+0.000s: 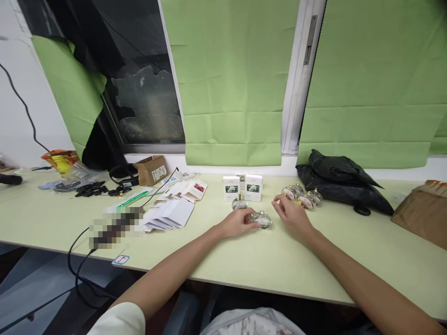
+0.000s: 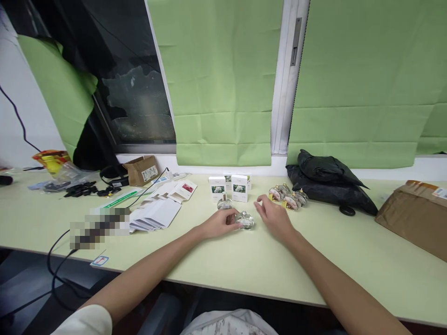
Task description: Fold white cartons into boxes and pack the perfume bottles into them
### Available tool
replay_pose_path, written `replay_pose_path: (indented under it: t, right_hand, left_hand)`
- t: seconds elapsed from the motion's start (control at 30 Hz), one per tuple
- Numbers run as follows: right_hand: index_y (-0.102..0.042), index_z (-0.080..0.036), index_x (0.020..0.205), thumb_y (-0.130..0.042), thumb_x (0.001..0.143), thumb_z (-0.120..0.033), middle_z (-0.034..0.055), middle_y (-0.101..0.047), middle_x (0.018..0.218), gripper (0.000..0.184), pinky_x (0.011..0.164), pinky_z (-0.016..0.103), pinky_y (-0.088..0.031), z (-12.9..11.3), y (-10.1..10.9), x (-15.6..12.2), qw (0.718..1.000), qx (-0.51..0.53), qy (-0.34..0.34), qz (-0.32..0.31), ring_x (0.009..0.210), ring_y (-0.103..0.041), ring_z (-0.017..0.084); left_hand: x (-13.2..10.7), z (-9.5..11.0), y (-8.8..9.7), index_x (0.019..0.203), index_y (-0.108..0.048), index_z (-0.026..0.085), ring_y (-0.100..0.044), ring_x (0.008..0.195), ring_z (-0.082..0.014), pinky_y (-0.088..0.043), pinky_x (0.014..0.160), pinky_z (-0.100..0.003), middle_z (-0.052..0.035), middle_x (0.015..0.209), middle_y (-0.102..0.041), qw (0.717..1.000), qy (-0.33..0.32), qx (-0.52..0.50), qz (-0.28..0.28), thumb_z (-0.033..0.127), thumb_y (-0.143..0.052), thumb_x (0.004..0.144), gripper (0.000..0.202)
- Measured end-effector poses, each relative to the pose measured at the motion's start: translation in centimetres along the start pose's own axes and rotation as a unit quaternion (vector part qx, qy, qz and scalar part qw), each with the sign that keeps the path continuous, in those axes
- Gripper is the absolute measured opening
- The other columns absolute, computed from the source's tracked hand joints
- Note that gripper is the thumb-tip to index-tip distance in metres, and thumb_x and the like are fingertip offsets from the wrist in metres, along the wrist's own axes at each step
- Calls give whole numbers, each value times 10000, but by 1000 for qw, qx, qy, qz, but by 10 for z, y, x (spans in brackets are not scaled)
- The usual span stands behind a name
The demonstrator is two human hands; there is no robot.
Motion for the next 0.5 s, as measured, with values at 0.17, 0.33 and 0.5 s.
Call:
replay_pose_path:
  t: [0.17,0.33,0.5]
  right_hand:
    - [-578,-152,1256,-368,1069,-356,158,-752,943,347,785,364,-443,33,4,10,956,-269,-108,-40,875,-716,315]
    - [-518,-92,1357,-370,1051,-284,207,-757,1011,390,855,403,-477,39,-4,8,940,-286,-162,-93,986,-726,347]
    - [-509,-55,1358,-377,1028,-255,246,-736,1094,407,848,427,-507,43,-10,3,941,-250,-187,-130,1031,-721,358]
  left_hand:
    - [-1,1,2,1026,-646,203,-546,688,-154,-374,619,-271,-1,798,-623,1000,3,24,-1,577,-664,904,394]
    - [-2,4,4,1052,-647,209,-568,708,-166,-389,631,-275,-6,807,-641,999,7,36,-4,585,-652,910,403]
    - [-2,5,4,1047,-641,203,-567,700,-166,-387,628,-276,-9,804,-643,999,3,41,-4,589,-645,914,408]
Point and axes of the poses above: each hand's wrist, its own x-axis towards the middle knuckle, its own y-axis out of the back of the hand, z = x × y, the point moved 3 cm from there along x, towards the middle knuckle
